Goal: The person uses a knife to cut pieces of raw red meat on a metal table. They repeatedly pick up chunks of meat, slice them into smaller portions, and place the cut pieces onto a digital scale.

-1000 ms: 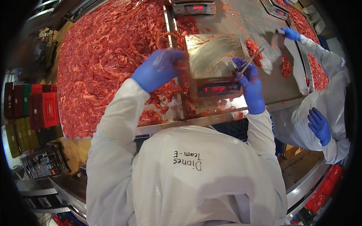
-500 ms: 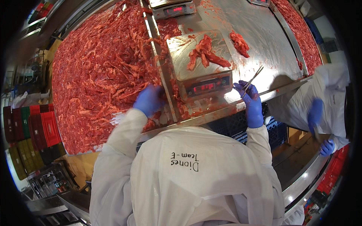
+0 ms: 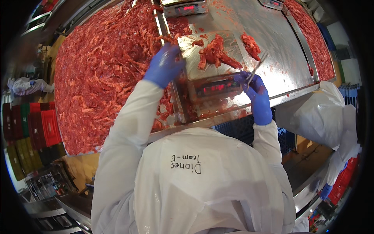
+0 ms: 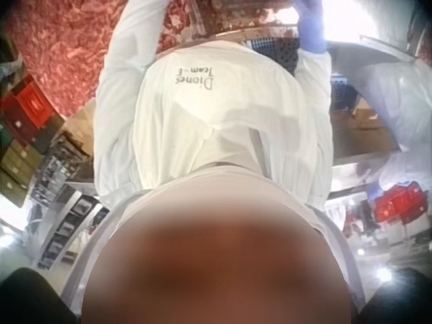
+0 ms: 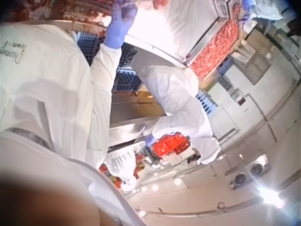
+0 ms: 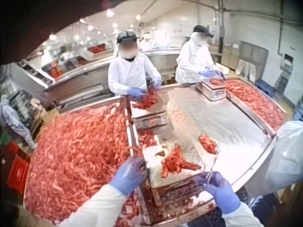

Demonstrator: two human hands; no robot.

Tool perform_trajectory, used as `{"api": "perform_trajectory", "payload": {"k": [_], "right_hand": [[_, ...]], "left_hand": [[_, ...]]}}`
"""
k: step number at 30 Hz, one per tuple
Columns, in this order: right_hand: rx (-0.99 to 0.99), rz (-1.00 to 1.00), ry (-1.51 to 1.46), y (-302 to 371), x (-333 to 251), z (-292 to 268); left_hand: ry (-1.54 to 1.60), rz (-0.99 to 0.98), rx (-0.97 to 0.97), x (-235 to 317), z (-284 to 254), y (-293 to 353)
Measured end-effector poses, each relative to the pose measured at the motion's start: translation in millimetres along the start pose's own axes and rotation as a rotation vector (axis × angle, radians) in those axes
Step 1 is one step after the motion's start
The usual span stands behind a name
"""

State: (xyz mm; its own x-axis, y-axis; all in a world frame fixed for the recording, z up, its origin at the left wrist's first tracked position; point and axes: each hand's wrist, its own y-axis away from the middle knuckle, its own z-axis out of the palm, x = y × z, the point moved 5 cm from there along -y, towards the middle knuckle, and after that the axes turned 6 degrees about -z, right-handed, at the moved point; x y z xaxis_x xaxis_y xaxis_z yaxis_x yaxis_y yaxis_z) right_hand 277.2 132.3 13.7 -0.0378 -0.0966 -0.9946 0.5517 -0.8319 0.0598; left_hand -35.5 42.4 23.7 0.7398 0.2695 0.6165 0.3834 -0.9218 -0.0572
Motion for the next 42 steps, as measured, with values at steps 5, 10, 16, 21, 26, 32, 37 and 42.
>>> {"api": "perform_trajectory", "payload": {"k": [5, 10, 16, 21, 26, 32, 37, 42], "right_hand": [[0.073, 0.1, 0.003, 41.2, 36.6, -46.5], [0.104, 0.127, 0.033, 42.0, 44.4, -53.9], [0.004, 0.072, 0.02, 12.1, 16.2, -20.3], [-0.103, 0.074, -0.073, 10.6, 21.0, 7.9], [-0.035, 0.117, -0.057, 28.0, 45.4, -29.3], [-0.175, 0.279, 0.072, 39.4, 36.8, 1.9], [-0.427, 0.374, 0.087, 13.1, 65.6, 56.8], [-0.373, 0.259, 0.007, 8.8, 67.2, 9.4]], "left_hand": [[-0.236, -0.45, -0.91, -78.0, 29.2, 158.6], [0.062, -0.352, -0.933, -68.7, 23.0, 178.6], [0.733, -0.16, -0.917, 8.0, -8.7, 45.6], [-0.045, 0.181, 0.137, -5.3, 4.4, -15.9], [0.285, -0.461, -0.096, -97.7, -20.5, 27.0], [0.199, 0.035, 0.049, -8.6, -5.2, 10.2], [0.068, 0.287, -0.016, 28.4, 47.9, -30.1], [-0.017, 0.329, -0.099, 9.6, 37.4, 8.5]]}}
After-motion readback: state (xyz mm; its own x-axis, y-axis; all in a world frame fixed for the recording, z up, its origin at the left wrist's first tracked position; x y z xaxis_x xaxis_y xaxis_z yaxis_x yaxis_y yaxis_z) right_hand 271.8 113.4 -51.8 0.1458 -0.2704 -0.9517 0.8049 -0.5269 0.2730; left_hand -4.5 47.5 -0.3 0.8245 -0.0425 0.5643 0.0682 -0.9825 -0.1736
